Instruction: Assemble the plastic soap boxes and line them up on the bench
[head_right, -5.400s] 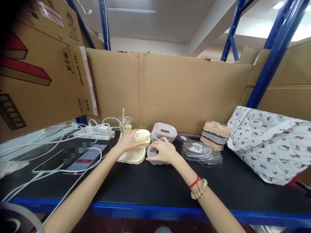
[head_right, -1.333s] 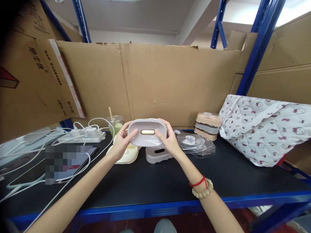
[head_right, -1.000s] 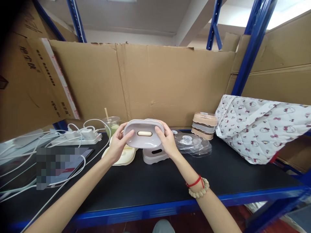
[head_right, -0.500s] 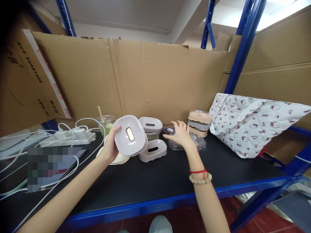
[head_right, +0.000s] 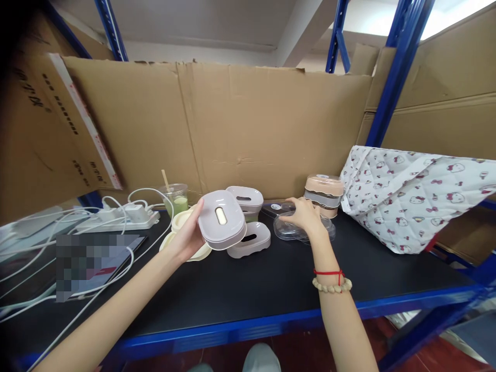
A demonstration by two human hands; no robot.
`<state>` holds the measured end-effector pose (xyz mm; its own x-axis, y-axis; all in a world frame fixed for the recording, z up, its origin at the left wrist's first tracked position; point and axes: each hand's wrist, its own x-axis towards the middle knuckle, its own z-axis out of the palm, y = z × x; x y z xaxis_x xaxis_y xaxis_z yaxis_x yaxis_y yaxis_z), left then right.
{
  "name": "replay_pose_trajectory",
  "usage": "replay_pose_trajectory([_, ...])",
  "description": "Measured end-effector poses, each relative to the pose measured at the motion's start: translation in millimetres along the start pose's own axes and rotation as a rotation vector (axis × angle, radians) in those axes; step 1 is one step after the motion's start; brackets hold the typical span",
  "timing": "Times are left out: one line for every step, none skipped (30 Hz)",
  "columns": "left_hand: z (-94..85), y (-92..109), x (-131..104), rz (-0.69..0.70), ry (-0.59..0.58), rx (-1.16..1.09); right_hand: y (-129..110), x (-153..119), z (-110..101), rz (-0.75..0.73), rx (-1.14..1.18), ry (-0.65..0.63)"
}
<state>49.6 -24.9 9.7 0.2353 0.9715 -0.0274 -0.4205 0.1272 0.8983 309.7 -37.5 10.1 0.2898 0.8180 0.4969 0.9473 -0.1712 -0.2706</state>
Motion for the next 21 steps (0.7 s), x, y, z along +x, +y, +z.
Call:
replay_pose_trajectory([0.3,0,0,0.009,-0.021,0.005,1,0,0,0.012,-0.019,-0.034])
replay_pose_trajectory([0.7,0,-1,0.015,-0.044,0.004,3,0,0,0.031,-0.027,-0.062])
replay_pose_trajectory([1.2,0,-1,0.016,-0.062,-0.004,5,1,0,0.053,-0.022,-0.083])
replay_pose_trajectory([1.7,0,-1,0.013,-0.073,-0.017,8,1,0,0.078,-0.007,-0.1])
replay_pose_trajectory([2.2,1,-2,0.006,-0.076,-0.034,10,2,0,0.103,0.008,-0.114])
replay_pose_trajectory([2.7,1,-2,-0.003,-0.07,-0.054,12,3,-1,0.127,0.017,-0.123])
replay_pose_trajectory([3.0,2,-3,-0.014,-0.061,-0.072,13,3,-2,0.15,0.015,-0.124])
replay_pose_trajectory([3.4,3,-3,-0.022,-0.053,-0.085,13,3,-4,0.176,0.003,-0.114])
replay_pose_trajectory([3.6,3,-4,-0.027,-0.046,-0.092,13,2,-6,0.207,-0.018,-0.097])
replay_pose_trajectory([3.9,4,-4,-0.031,-0.042,-0.095,12,2,-8,0.246,-0.042,-0.079])
replay_pose_trajectory([4.1,5,-4,-0.037,-0.036,-0.095,10,1,-11,0.292,-0.059,-0.066])
replay_pose_trajectory([4.3,5,-5,-0.042,-0.026,-0.095,9,0,-14,0.344,-0.066,-0.063])
replay_pose_trajectory([4.5,6,-5,-0.046,-0.012,-0.098,8,0,-16,0.396,-0.064,-0.071])
replay_pose_trajectory([4.8,7,-6,-0.048,0.003,-0.106,8,-1,-19,0.443,-0.052,-0.09])
replay_pose_trajectory([5.0,8,-6,-0.05,0.018,-0.117,8,-1,-20,0.484,-0.031,-0.114])
replay_pose_trajectory([5.3,8,-6,-0.049,0.028,-0.129,10,-1,-21,0.517,-0.003,-0.137])
replay_pose_trajectory([5.5,9,-7,-0.05,0.033,-0.139,12,-1,-21,0.545,0.026,-0.155])
replay_pose_trajectory([5.6,9,-7,-0.053,0.034,-0.146,15,0,-19,0.57,0.052,-0.163])
replay_pose_trajectory([5.7,9,-7,-0.059,0.036,-0.151,18,0,-17,0.592,0.071,-0.162])
replay_pose_trajectory([5.6,9,-7,-0.066,0.036,-0.154,21,1,-14,0.609,0.083,-0.155])
replay_pose_trajectory([5.4,9,-6,-0.073,0.035,-0.156,25,2,-11,0.599,0.088,-0.131])
